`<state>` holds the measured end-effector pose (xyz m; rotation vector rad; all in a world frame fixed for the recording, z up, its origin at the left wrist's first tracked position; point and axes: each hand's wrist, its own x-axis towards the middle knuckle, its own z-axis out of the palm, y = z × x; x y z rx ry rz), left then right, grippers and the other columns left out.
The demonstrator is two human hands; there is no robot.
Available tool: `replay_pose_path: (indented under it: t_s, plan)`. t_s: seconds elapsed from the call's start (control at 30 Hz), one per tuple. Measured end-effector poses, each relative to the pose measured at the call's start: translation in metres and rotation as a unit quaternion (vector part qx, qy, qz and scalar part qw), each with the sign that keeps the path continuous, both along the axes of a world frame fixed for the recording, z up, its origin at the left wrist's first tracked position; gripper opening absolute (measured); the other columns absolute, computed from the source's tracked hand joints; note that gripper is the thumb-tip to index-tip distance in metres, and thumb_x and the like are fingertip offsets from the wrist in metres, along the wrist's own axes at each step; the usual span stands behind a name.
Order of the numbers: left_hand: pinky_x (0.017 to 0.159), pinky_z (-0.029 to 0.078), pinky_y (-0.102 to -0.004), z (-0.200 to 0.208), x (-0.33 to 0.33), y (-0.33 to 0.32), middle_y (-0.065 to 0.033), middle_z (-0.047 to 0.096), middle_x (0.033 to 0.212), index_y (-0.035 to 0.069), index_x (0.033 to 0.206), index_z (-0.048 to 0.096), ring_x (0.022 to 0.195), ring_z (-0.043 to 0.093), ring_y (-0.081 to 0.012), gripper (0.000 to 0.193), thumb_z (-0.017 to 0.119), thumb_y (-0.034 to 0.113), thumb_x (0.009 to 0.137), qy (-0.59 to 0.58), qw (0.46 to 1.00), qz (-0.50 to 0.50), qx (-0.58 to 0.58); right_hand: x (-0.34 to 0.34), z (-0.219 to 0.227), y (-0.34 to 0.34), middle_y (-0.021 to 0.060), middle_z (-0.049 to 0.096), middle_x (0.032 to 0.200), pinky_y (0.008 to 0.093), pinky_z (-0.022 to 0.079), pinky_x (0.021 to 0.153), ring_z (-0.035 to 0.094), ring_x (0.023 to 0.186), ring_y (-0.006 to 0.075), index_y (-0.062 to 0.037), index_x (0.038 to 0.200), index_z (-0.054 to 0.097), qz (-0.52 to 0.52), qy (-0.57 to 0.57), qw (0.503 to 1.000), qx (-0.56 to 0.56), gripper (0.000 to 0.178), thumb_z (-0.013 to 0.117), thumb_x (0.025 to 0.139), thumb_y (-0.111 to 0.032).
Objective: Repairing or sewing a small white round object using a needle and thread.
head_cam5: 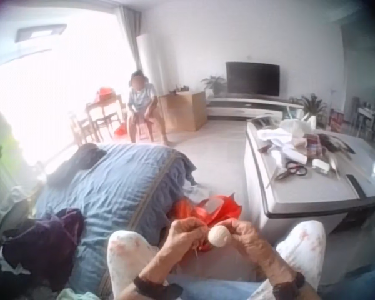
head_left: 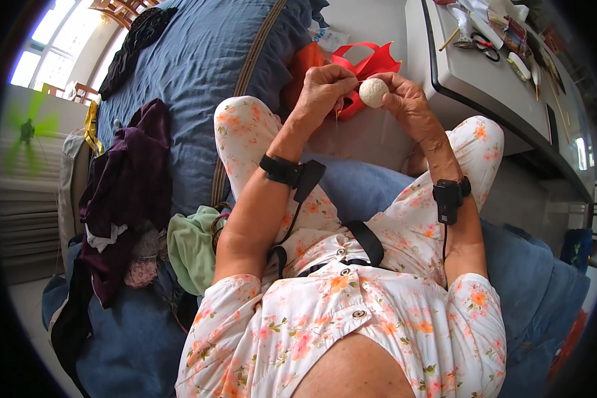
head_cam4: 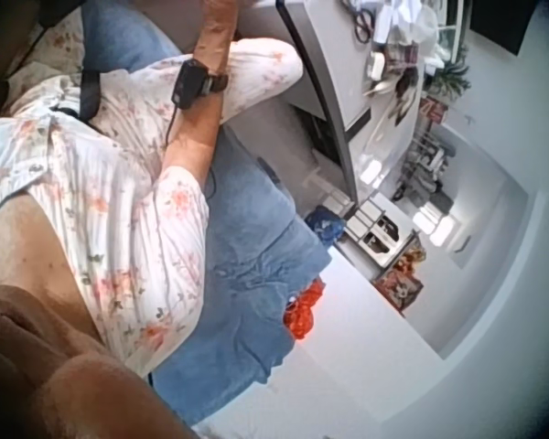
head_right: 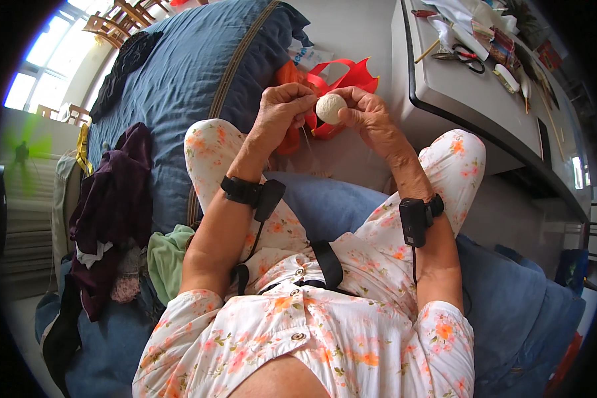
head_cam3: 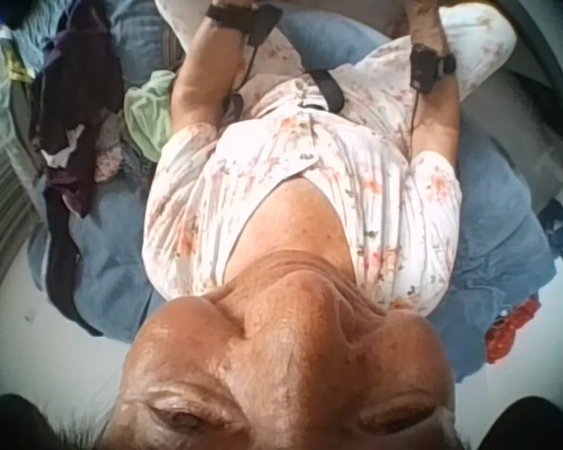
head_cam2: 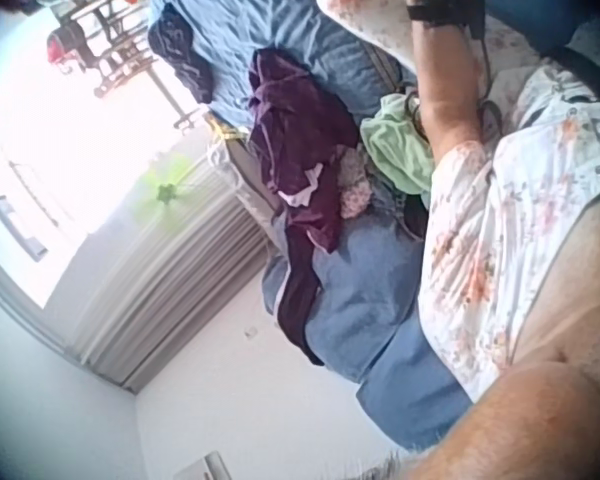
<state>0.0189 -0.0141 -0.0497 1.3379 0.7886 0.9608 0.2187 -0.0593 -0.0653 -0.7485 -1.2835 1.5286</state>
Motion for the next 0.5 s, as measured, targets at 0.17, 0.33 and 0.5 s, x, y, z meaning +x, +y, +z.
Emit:
replay_pose_path:
  t_s: [0.17, 0.33, 0.5]
  plan:
    - [0.045, 0.039, -0.0184, -0.007, 0.007, -0.005, -0.0007, 0.059, 0.063, -0.002, 0.087, 0.067, 0.050, 0.049, -0.0041, 0.011, 0.065, 0.008, 0.084, 0.013, 1.000, -0.013, -0.017, -0.001, -0.004, 0.009, 0.0104, 0.060, 0.113, 0.0327, 0.043, 0.098, 0.056, 0.109, 0.0182, 0.0023, 0.122, 0.049, -0.048, 0.162, 0.985, -0.018, 0.051, 0.065, 0.086, -0.031]
    - [0.045, 0.040, -0.0188, -0.013, 0.016, -0.011, -0.0012, 0.058, 0.061, -0.001, 0.083, 0.068, 0.049, 0.050, -0.0053, 0.009, 0.064, 0.006, 0.081, 0.083, 0.992, -0.067, 0.074, -0.008, 0.006, 0.006, 0.0112, 0.061, 0.105, 0.0367, 0.048, 0.092, 0.062, 0.097, 0.0212, 0.0021, 0.117, 0.049, -0.070, 0.203, 0.975, -0.060, 0.044, 0.066, 0.087, -0.026]
    - [0.046, 0.040, -0.0195, -0.004, 0.020, -0.017, -0.0022, 0.060, 0.064, -0.001, 0.083, 0.068, 0.052, 0.051, -0.0059, 0.009, 0.065, 0.006, 0.081, 0.042, 0.993, -0.107, 0.015, -0.002, -0.012, 0.012, 0.0103, 0.062, 0.102, 0.0326, 0.052, 0.087, 0.063, 0.092, 0.0192, 0.0007, 0.112, 0.052, -0.162, 0.144, 0.976, -0.025, 0.036, 0.069, 0.084, -0.016]
